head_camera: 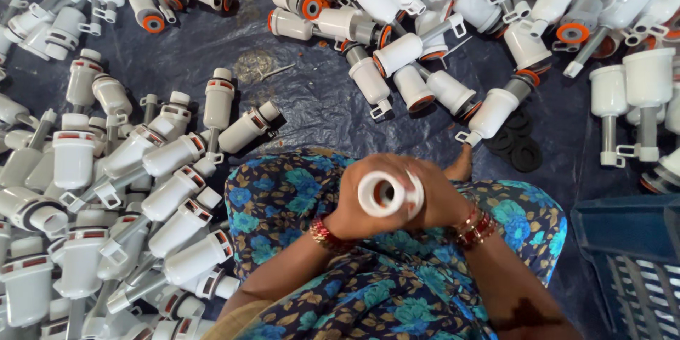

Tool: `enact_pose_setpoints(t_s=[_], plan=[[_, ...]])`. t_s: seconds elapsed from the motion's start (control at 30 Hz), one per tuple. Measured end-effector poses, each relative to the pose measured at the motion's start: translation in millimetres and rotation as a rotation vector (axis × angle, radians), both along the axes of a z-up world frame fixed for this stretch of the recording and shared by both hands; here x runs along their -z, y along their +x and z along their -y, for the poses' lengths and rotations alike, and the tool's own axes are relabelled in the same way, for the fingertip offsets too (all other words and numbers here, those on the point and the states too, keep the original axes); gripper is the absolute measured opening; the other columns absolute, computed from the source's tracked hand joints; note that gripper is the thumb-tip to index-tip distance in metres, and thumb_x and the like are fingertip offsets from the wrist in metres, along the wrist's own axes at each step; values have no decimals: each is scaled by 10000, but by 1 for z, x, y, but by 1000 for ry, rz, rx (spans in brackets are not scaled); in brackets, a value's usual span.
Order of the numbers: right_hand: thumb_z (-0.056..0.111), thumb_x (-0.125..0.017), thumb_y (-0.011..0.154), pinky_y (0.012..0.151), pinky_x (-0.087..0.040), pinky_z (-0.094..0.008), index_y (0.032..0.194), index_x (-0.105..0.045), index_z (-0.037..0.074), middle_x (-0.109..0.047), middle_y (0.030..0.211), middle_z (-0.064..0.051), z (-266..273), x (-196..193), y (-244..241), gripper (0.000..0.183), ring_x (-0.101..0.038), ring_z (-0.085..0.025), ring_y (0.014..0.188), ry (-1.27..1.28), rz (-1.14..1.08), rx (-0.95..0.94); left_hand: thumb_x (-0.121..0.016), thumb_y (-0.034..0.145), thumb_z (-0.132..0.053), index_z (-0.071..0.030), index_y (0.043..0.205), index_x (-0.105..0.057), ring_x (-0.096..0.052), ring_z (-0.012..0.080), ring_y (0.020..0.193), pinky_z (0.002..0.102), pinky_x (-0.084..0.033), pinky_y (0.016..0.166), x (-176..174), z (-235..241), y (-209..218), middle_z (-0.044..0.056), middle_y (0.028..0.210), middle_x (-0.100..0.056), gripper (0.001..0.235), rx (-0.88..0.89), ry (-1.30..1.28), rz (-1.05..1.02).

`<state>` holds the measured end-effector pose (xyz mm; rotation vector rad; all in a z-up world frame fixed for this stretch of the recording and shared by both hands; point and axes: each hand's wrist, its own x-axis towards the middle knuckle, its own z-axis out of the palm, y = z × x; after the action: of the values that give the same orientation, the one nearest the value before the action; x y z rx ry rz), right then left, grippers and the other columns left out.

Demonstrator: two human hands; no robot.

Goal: The person sits on a tarp and assembles white cylindrical plastic parts with orange rings and black rubber gaskets. They pick up a cylinder, insert a gasket, attach a white cap, and place the finished unit aside, repeating this process for multiple units.

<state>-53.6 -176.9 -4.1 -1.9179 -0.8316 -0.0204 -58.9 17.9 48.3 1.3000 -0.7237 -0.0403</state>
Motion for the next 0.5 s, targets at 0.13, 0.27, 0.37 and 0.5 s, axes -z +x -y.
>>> enact_pose_setpoints(t_s=[0.13,0.27,0.37,0.5], plan=[[349,-828,741,874,-551,-434,1132,-672,75,-699,1119,-124,-16,6,-9,502,-697,-324,1024,23,92,157,-864,773,-146,-104,991,-678,-738,220,1067,367,-560,937,-19,-15,12,44,1063,-727,290,19,237,246],[337,-812,809,836,-581,-407,1131,-653,54,-705,1105,-115,-34,20,-4,457,-717,-284,994,47,41,451,-883,775,-182,-90,1080,-635,-715,227,1147,383,-583,984,-14,17,3,63,1110,-715,404,-389,195,69],[325,-805,837,879,-570,-429,1157,-624,23,-685,1154,-139,-35,24,-2,476,-694,-312,1049,32,214,558,-888,780,-176,-93,1106,-590,-705,226,1169,382,-581,990,-3,31,-6,56,1110,-698,450,-538,105,-32],[293,-803,841,884,-570,-431,1146,-639,22,-687,1148,-150,-34,22,-10,440,-685,-330,1054,-30,292,568,-848,818,-130,-94,1100,-610,-722,231,1119,402,-582,1065,-1,27,-9,56,1070,-719,371,-510,61,31]])
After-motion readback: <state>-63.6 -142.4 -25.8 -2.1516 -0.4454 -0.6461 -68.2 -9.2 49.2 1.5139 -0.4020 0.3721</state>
